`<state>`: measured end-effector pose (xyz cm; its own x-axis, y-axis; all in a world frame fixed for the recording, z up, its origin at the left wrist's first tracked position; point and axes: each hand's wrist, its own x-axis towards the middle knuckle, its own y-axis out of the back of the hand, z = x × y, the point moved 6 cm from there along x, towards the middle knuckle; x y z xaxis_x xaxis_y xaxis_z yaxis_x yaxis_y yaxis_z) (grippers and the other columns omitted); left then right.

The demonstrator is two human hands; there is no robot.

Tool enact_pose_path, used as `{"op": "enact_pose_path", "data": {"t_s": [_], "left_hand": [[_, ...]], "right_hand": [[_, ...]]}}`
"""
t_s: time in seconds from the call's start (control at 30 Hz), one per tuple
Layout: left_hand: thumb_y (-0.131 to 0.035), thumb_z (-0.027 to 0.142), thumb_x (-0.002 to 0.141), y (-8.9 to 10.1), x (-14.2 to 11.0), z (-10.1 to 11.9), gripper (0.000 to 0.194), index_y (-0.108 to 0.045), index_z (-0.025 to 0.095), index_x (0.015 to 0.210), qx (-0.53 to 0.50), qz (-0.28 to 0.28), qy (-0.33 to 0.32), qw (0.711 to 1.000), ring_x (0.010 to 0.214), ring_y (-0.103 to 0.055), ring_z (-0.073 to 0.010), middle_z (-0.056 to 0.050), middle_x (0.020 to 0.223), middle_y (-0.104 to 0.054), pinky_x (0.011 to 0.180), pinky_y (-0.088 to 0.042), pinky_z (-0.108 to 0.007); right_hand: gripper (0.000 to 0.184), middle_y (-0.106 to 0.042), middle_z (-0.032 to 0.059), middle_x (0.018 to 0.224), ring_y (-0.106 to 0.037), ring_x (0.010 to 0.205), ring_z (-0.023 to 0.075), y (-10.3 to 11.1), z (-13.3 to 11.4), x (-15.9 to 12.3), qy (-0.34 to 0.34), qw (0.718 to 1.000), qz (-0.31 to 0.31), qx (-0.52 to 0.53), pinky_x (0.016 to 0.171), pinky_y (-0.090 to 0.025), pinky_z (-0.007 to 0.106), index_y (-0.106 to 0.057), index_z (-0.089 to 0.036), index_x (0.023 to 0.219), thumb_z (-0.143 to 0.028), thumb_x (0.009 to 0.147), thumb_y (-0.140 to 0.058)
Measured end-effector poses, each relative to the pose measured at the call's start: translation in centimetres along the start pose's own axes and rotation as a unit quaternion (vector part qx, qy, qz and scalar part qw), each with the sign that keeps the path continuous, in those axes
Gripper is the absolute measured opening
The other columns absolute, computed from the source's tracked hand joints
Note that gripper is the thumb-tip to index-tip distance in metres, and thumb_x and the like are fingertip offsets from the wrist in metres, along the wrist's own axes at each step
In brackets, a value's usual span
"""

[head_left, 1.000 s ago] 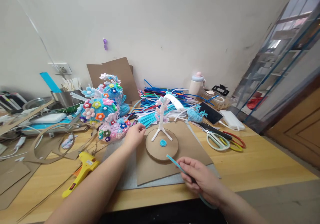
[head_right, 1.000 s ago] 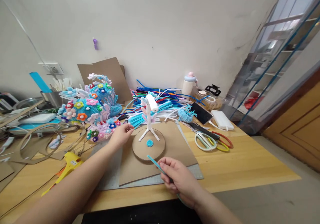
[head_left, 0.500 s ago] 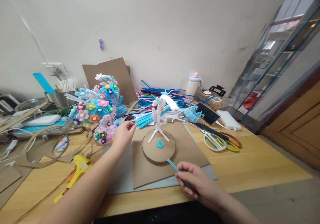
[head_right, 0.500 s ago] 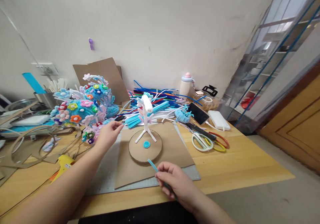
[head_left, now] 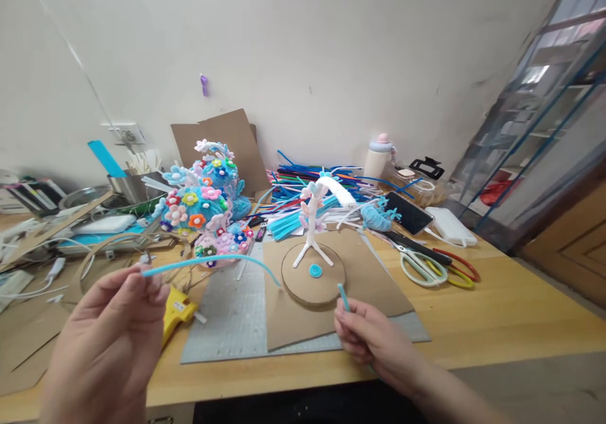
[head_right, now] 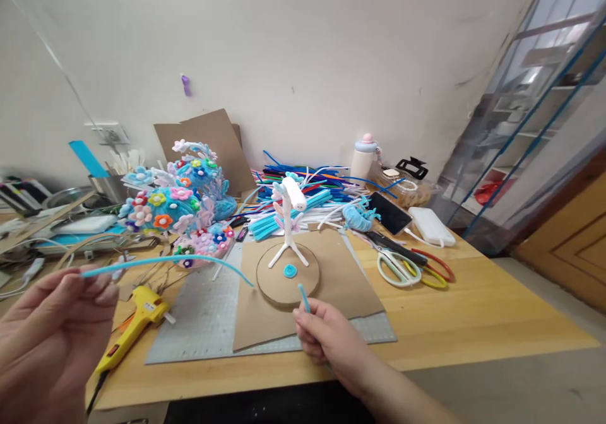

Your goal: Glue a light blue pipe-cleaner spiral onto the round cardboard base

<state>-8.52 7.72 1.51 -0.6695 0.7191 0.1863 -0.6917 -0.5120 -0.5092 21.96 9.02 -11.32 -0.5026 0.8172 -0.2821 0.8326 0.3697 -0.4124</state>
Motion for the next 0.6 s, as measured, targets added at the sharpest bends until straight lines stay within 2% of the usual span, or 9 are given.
{"op": "enact_pose_path", "data": {"t_s": [0.1, 0.17, 0.23, 0.27, 0.3, 0.37, 0.47, 0.53, 0.6], "left_hand": [[-0.068, 0.005, 0.071, -2.4, -0.4, -0.5, 0.011, -0.065, 0.015, 0.073, -0.068, -0.005, 0.046, 0.997, 0.056, -0.056, -0.0073, 0.003, 0.061, -0.060, 0.049, -0.050, -0.013], [-0.070, 0.009, 0.072, -3.7, -1.2, -1.4, 0.009, -0.064, 0.016, 0.072, -0.090, -0.010, 0.085, 0.992, 0.055, -0.056, -0.0066, 0.003, 0.060, -0.058, 0.048, -0.050, -0.011], [-0.068, 0.011, 0.076, -4.5, -2.2, -2.5, 0.009, -0.063, 0.016, 0.071, -0.101, 0.005, 0.120, 0.988, 0.054, -0.057, -0.0059, 0.003, 0.060, -0.058, 0.049, -0.050, -0.009], [-0.065, 0.010, 0.079, -4.9, -2.9, -3.1, 0.011, -0.062, 0.016, 0.070, -0.107, 0.017, 0.138, 0.985, 0.054, -0.058, -0.0054, 0.004, 0.060, -0.058, 0.050, -0.050, -0.008], [-0.062, 0.009, 0.082, -5.2, -3.5, -3.7, 0.014, -0.062, 0.016, 0.070, -0.112, 0.026, 0.161, 0.980, 0.053, -0.058, -0.0048, 0.004, 0.060, -0.058, 0.050, -0.050, -0.008], [-0.054, 0.006, 0.088, -5.9, -4.8, -4.9, 0.019, -0.062, 0.016, 0.073, -0.117, 0.033, 0.214, 0.969, 0.052, -0.059, -0.0041, 0.003, 0.063, -0.059, 0.051, -0.051, -0.008], [-0.046, 0.003, 0.092, -6.3, -5.5, -5.7, 0.025, -0.062, 0.014, 0.076, -0.121, 0.026, 0.274, 0.954, 0.052, -0.059, -0.0038, 0.000, 0.068, -0.062, 0.052, -0.052, -0.008], [-0.046, 0.005, 0.093, -5.4, -4.3, -4.6, 0.026, -0.062, 0.013, 0.074, -0.131, 0.016, 0.232, 0.964, 0.054, -0.059, -0.0036, 0.000, 0.067, -0.062, 0.055, -0.052, -0.008], [-0.053, 0.016, 0.094, -3.4, -2.3, -2.1, 0.021, -0.062, 0.018, 0.074, -0.117, -0.004, 0.119, 0.986, 0.058, -0.060, -0.0051, 0.004, 0.063, -0.060, 0.055, -0.052, -0.010]], "right_hand": [[0.057, -0.022, -0.0077, 0.050, -0.021, 0.045, 0.0016, -3.6, -1.0, 0.2, 0.021, 0.994, -0.089, -0.060, 0.045, -0.013, 0.020, -0.028, -0.016, 0.059, -0.057, 0.079, -0.063], [0.051, -0.031, -0.0061, 0.052, -0.026, 0.048, 0.0025, -5.7, -1.5, 0.9, 0.041, 0.985, -0.108, -0.131, 0.047, -0.020, 0.019, -0.041, -0.014, 0.062, -0.057, 0.081, -0.061], [0.038, -0.047, -0.0025, 0.066, -0.039, 0.059, 0.0035, -7.3, -1.9, 2.1, 0.067, 0.976, -0.085, -0.191, 0.057, -0.032, 0.018, -0.059, -0.011, 0.083, -0.049, 0.079, -0.066], [0.040, -0.052, -0.0009, 0.078, -0.045, 0.066, 0.0042, -8.2, -2.0, 2.8, 0.081, 0.978, -0.089, -0.169, 0.063, -0.037, 0.018, -0.060, -0.013, 0.098, -0.046, 0.077, -0.070], [0.049, -0.053, 0.0002, 0.091, -0.048, 0.071, 0.0045, -9.2, -2.0, 3.5, 0.086, 0.981, -0.107, -0.135, 0.064, -0.039, 0.018, -0.057, -0.017, 0.110, -0.045, 0.073, -0.073], [0.061, -0.052, 0.0009, 0.102, -0.047, 0.067, 0.0032, -10.9, -1.9, 4.5, 0.089, 0.981, -0.151, -0.079, 0.055, -0.038, 0.015, -0.052, -0.019, 0.114, -0.046, 0.066, -0.078], [0.049, -0.053, -0.0026, 0.070, -0.038, 0.047, 0.0029, -12.6, -0.7, 4.3, 0.038, 0.968, -0.234, -0.078, 0.041, -0.028, 0.015, -0.053, -0.015, 0.090, -0.056, 0.071, -0.070], [0.049, -0.045, -0.0049, 0.053, -0.034, 0.043, 0.0032, -12.1, 0.1, 3.5, 0.010, 0.962, -0.244, -0.120, 0.040, -0.025, 0.016, -0.054, -0.013, 0.080, -0.061, 0.075, -0.063], [0.052, -0.040, -0.0056, 0.052, -0.034, 0.046, 0.0029, -10.3, 0.4, 2.5, 0.004, 0.967, -0.218, -0.133, 0.043, -0.024, 0.016, -0.056, -0.012, 0.082, -0.064, 0.077, -0.060]]}}
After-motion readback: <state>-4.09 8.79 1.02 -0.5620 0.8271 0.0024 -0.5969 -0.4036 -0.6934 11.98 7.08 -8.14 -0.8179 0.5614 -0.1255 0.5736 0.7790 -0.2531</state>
